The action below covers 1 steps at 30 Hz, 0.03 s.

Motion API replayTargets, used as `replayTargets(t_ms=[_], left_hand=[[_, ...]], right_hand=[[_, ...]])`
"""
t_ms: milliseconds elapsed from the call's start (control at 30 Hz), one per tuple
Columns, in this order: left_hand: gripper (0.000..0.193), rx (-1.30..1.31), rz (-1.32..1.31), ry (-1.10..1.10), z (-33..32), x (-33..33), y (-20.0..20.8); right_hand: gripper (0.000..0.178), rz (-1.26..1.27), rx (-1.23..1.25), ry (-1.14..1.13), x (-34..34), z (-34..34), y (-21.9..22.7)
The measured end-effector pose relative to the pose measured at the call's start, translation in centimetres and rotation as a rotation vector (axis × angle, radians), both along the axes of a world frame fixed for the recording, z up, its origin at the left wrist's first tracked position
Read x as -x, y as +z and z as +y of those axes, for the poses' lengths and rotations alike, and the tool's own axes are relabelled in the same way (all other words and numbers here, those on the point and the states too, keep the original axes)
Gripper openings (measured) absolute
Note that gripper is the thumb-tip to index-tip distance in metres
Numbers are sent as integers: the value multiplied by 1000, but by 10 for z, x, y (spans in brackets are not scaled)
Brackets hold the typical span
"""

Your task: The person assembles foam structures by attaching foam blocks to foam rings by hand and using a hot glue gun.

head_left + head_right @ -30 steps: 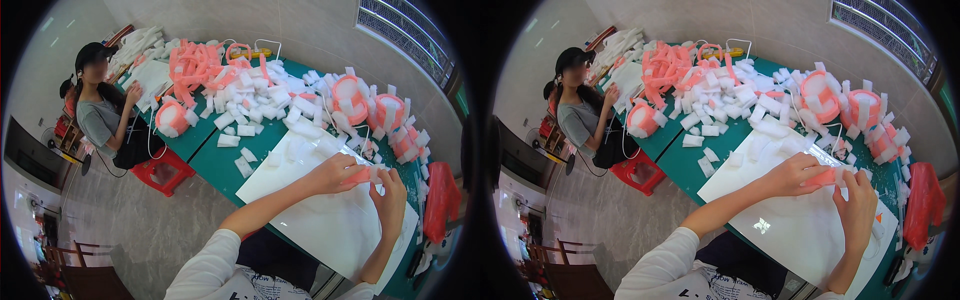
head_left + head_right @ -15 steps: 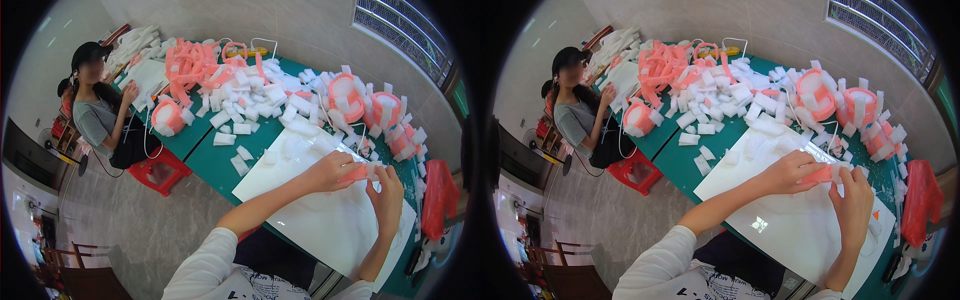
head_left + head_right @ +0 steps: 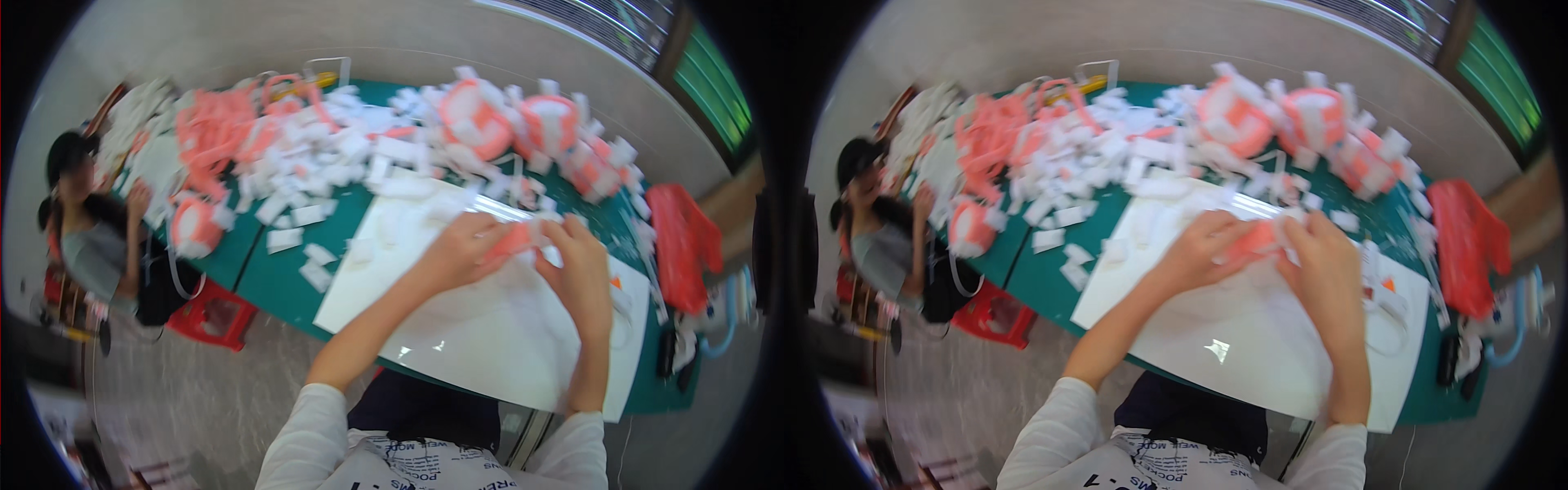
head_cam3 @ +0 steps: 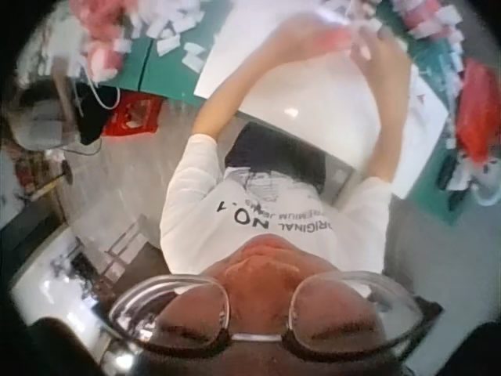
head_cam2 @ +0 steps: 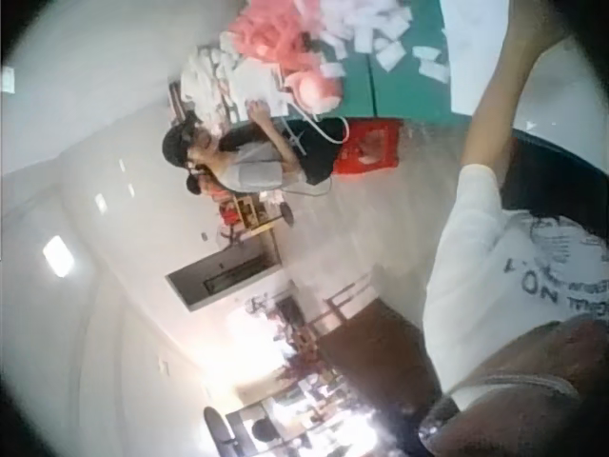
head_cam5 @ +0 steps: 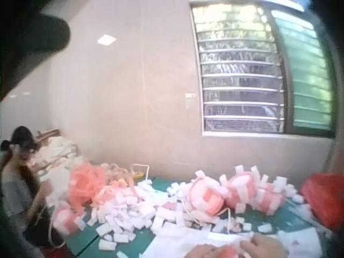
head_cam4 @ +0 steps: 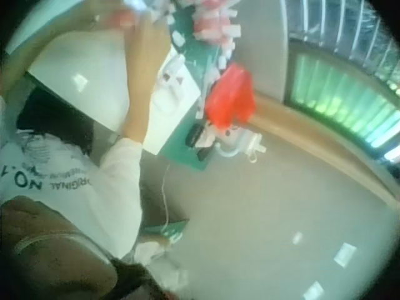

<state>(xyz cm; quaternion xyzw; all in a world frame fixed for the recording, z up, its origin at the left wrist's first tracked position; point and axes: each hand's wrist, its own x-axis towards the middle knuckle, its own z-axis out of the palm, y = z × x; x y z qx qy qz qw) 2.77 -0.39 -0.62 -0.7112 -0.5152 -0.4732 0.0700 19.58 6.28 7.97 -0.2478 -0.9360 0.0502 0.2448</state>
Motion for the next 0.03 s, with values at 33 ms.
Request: replayTargets(t_ms=[33], left_hand=[[46,44,-25,-28,3,-4,6]], right_hand=[[33,-45,12,-34,-6,2,4]])
